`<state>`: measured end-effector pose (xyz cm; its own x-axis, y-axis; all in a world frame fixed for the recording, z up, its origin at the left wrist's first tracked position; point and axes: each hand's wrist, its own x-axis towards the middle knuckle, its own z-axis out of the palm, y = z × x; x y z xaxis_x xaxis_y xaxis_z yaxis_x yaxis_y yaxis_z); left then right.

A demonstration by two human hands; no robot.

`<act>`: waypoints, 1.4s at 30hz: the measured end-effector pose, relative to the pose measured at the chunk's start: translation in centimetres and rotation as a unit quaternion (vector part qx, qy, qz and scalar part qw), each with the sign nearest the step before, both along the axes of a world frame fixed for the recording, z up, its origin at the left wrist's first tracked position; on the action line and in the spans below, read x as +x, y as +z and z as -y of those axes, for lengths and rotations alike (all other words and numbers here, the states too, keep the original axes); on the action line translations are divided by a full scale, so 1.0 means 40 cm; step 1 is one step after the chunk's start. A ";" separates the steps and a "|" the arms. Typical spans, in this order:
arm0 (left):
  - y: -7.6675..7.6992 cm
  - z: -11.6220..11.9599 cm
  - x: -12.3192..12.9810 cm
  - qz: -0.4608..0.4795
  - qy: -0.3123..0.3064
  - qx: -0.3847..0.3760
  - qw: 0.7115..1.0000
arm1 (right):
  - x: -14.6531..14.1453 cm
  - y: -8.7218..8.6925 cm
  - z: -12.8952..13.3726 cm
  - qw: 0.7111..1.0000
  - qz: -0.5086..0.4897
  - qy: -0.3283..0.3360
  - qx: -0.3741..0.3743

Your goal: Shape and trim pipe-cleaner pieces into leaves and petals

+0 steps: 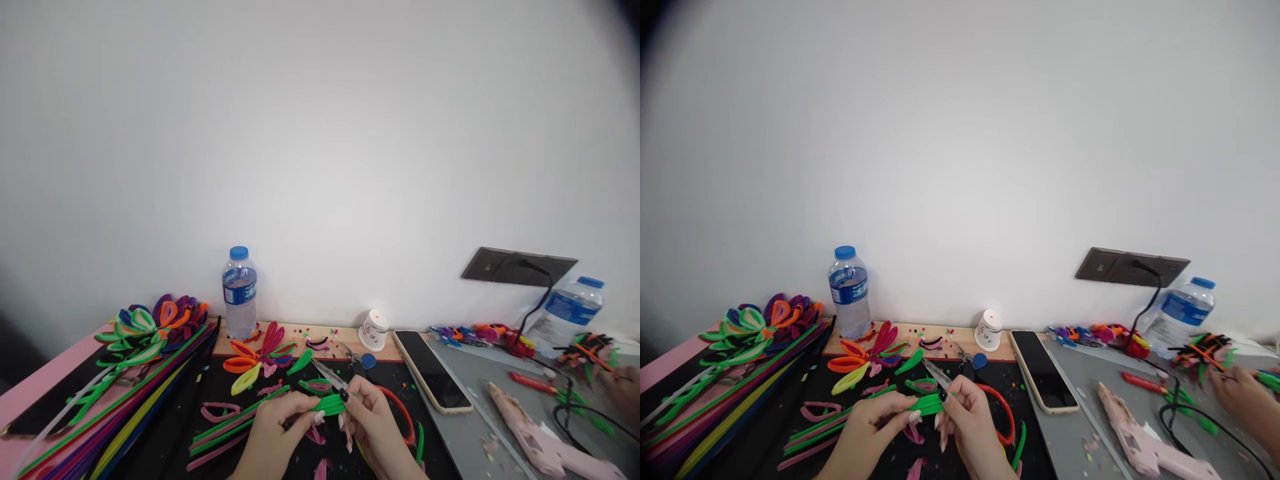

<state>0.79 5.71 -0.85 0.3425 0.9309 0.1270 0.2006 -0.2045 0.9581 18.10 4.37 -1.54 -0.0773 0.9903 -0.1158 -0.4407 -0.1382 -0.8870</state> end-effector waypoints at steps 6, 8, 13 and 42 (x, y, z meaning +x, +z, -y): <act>-0.003 -0.001 0.007 0.044 -0.036 -0.040 0.998 | -0.001 -0.001 0.003 0.999 0.024 0.018 0.012; -0.004 -0.003 0.009 0.052 -0.049 -0.053 0.996 | -0.002 -0.005 0.003 0.998 0.042 0.035 0.025; -0.017 -0.009 0.012 0.094 -0.049 -0.108 0.988 | -0.002 -0.015 0.001 0.996 0.066 0.046 0.034; -0.001 -0.012 0.025 0.322 -0.006 -0.359 0.876 | 0.011 -0.031 -0.004 0.999 0.011 0.030 0.010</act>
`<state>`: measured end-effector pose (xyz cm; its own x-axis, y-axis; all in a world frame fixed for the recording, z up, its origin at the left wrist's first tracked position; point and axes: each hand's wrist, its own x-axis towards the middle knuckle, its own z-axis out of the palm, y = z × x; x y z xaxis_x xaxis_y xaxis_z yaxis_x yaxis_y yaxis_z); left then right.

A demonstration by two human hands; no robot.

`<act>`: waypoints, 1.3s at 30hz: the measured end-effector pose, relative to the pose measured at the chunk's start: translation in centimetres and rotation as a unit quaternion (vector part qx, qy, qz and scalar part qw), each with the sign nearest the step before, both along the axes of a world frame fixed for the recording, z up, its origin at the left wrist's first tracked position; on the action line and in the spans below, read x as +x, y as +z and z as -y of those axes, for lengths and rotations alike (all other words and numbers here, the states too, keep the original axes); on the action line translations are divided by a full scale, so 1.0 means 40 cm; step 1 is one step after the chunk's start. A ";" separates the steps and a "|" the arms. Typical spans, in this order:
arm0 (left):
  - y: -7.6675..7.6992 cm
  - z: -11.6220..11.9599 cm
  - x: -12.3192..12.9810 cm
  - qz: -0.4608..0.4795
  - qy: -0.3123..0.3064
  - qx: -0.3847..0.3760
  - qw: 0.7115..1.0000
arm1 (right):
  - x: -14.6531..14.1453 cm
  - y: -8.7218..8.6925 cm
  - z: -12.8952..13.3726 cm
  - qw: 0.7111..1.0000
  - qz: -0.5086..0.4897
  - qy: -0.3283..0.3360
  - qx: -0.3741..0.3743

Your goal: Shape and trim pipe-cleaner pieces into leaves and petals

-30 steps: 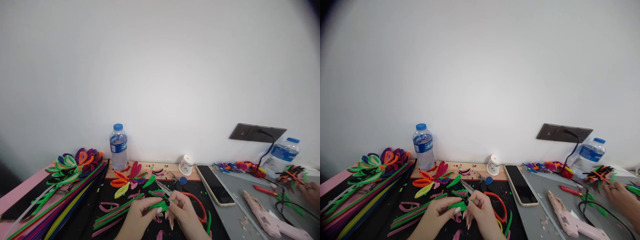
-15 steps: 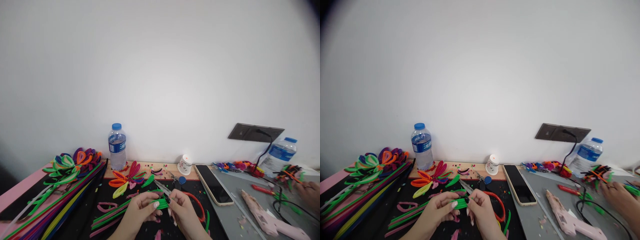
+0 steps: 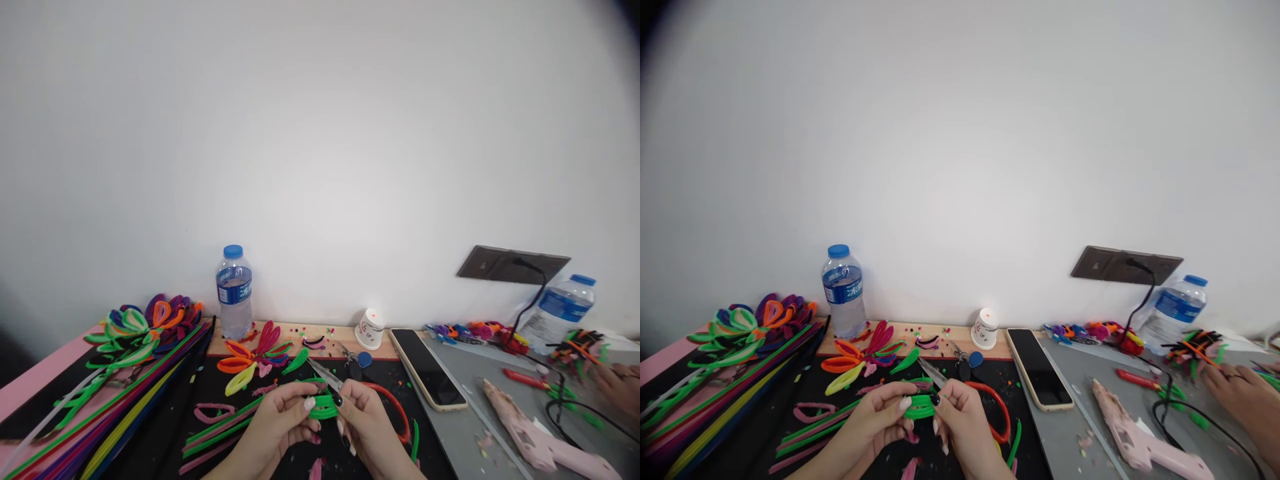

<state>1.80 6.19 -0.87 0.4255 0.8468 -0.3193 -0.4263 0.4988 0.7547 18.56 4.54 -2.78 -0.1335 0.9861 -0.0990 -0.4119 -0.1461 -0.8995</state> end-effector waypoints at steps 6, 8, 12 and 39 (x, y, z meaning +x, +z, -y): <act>0.000 -0.001 -0.003 -0.016 0.032 0.001 0.999 | -0.004 0.019 -0.001 0.999 0.005 -0.035 -0.018; -0.003 -0.002 -0.003 -0.020 0.037 0.005 0.999 | -0.005 0.020 0.000 0.999 0.007 -0.039 -0.021; -0.007 -0.005 -0.004 -0.037 0.036 0.014 0.999 | -0.006 0.015 -0.003 0.998 0.017 -0.052 -0.028; 0.010 0.021 -0.011 -0.313 -0.142 0.378 0.859 | -0.009 0.053 0.017 0.986 0.159 0.044 -0.010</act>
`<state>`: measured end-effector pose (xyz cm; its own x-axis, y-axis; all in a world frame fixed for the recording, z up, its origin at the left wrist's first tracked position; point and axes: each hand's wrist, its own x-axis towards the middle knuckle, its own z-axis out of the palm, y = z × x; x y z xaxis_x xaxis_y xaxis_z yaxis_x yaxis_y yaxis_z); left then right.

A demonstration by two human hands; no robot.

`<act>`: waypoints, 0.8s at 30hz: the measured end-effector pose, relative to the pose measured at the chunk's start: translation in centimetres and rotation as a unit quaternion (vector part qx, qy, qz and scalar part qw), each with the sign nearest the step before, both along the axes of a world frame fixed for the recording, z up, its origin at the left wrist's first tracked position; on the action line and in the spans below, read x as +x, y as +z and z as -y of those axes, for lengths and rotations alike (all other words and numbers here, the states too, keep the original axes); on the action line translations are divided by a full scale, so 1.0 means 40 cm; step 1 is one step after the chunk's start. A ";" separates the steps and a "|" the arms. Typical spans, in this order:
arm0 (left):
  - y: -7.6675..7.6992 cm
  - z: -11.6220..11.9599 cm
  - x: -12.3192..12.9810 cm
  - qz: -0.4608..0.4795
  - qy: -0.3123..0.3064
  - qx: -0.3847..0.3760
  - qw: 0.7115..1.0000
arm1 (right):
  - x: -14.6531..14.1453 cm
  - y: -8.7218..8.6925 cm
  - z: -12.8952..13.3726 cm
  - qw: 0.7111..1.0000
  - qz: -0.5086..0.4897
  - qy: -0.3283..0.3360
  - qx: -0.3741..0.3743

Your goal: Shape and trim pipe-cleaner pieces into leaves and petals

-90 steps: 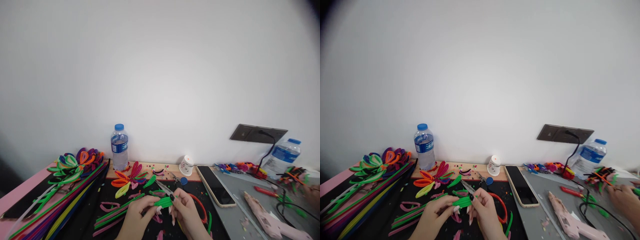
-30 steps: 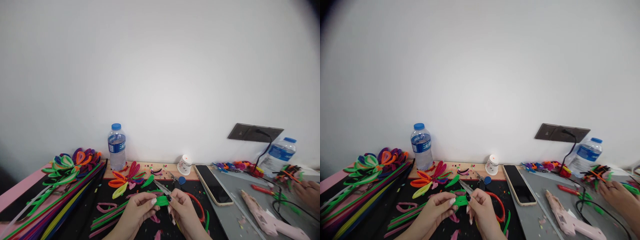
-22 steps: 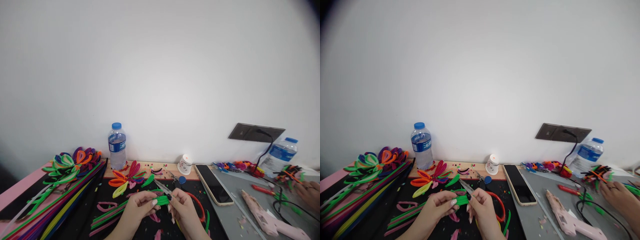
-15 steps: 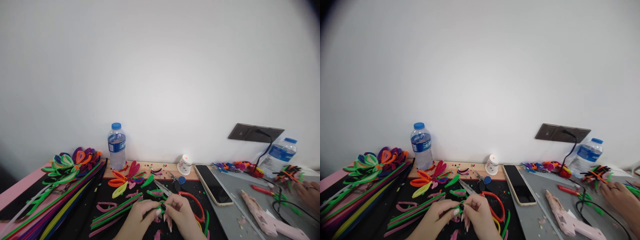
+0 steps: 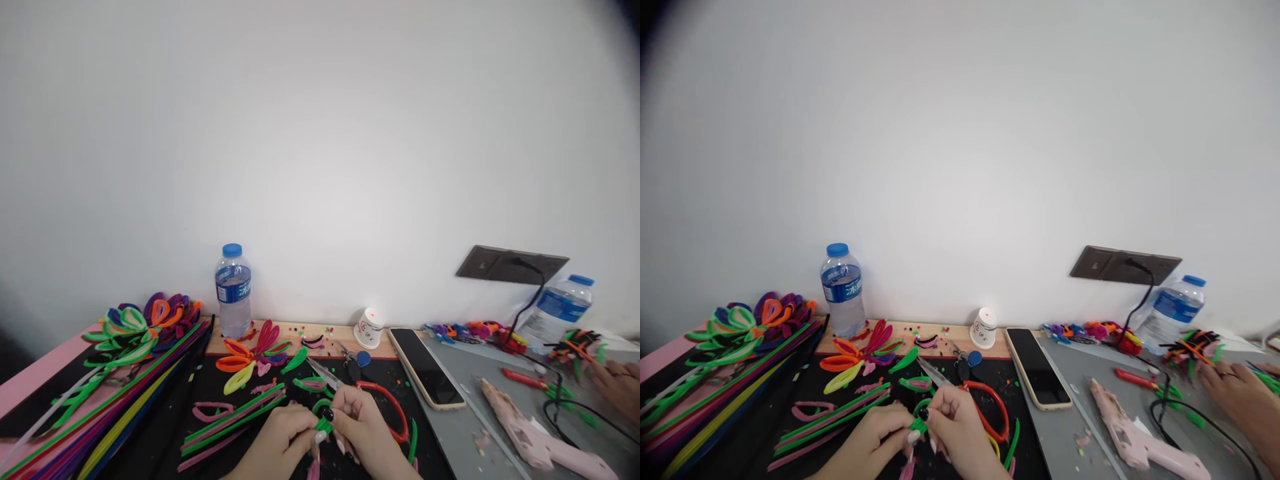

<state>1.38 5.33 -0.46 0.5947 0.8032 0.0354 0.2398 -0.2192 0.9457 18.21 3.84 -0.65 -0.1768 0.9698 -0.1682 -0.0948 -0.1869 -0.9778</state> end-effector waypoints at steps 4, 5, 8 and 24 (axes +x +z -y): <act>-0.020 -0.004 0.009 0.141 -0.035 -0.278 0.950 | 0.003 -0.004 -0.003 0.997 -0.075 -0.026 0.009; -0.022 -0.006 0.009 0.172 -0.040 -0.334 0.926 | 0.003 -0.008 -0.004 0.994 -0.106 -0.035 0.008; -0.020 -0.013 0.005 0.199 -0.067 -0.448 0.869 | -0.001 -0.022 -0.006 0.984 -0.177 -0.022 -0.001; 0.020 -0.009 -0.021 0.171 -0.165 -0.491 0.838 | -0.014 -0.039 0.003 0.982 -0.174 0.067 -0.040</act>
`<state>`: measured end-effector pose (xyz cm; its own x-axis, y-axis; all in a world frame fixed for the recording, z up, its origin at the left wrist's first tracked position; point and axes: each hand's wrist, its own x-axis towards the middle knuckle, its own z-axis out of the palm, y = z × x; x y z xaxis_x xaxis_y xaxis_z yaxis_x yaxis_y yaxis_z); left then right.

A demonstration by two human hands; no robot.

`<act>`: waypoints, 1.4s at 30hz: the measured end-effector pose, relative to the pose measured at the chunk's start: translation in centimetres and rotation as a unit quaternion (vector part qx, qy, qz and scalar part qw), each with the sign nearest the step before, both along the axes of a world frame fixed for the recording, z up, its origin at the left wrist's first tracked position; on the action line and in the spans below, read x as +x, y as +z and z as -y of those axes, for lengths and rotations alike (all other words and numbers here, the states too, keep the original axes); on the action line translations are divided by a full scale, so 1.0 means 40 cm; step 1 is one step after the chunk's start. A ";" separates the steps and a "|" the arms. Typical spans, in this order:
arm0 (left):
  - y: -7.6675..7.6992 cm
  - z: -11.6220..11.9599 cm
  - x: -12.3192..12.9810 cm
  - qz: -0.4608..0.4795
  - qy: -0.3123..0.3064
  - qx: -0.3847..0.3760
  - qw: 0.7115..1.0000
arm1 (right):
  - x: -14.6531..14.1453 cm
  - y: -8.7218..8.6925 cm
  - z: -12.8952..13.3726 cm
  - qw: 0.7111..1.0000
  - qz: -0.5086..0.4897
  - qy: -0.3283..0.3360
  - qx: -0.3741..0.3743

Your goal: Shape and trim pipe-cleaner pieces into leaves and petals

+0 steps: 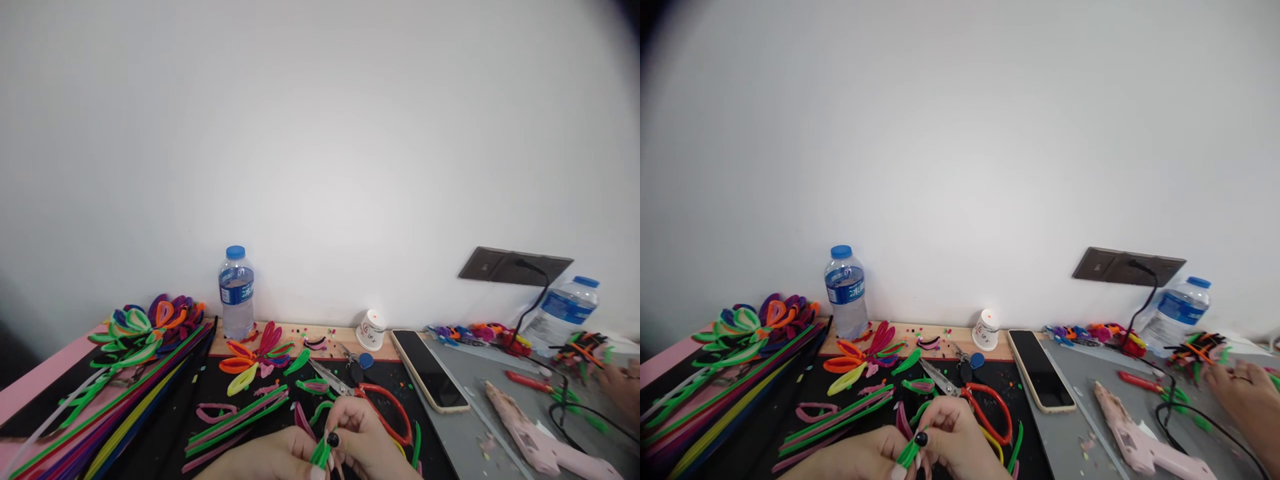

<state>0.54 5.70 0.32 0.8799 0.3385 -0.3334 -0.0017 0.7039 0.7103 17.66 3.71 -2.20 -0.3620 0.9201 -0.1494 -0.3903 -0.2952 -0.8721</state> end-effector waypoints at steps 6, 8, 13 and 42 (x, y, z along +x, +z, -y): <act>-0.047 -0.005 0.015 -0.066 0.041 0.054 0.995 | 0.000 0.029 0.003 0.999 0.027 -0.035 0.013; -0.062 -0.005 0.024 -0.087 0.065 0.080 0.991 | 0.001 0.025 0.002 0.998 0.030 -0.049 0.025; -0.089 -0.003 0.040 -0.110 0.084 0.138 0.981 | 0.007 0.004 -0.002 0.993 0.096 -0.045 0.053; -0.073 0.033 0.051 -0.149 0.107 0.283 0.941 | 0.010 0.046 0.015 0.964 0.244 -0.014 0.102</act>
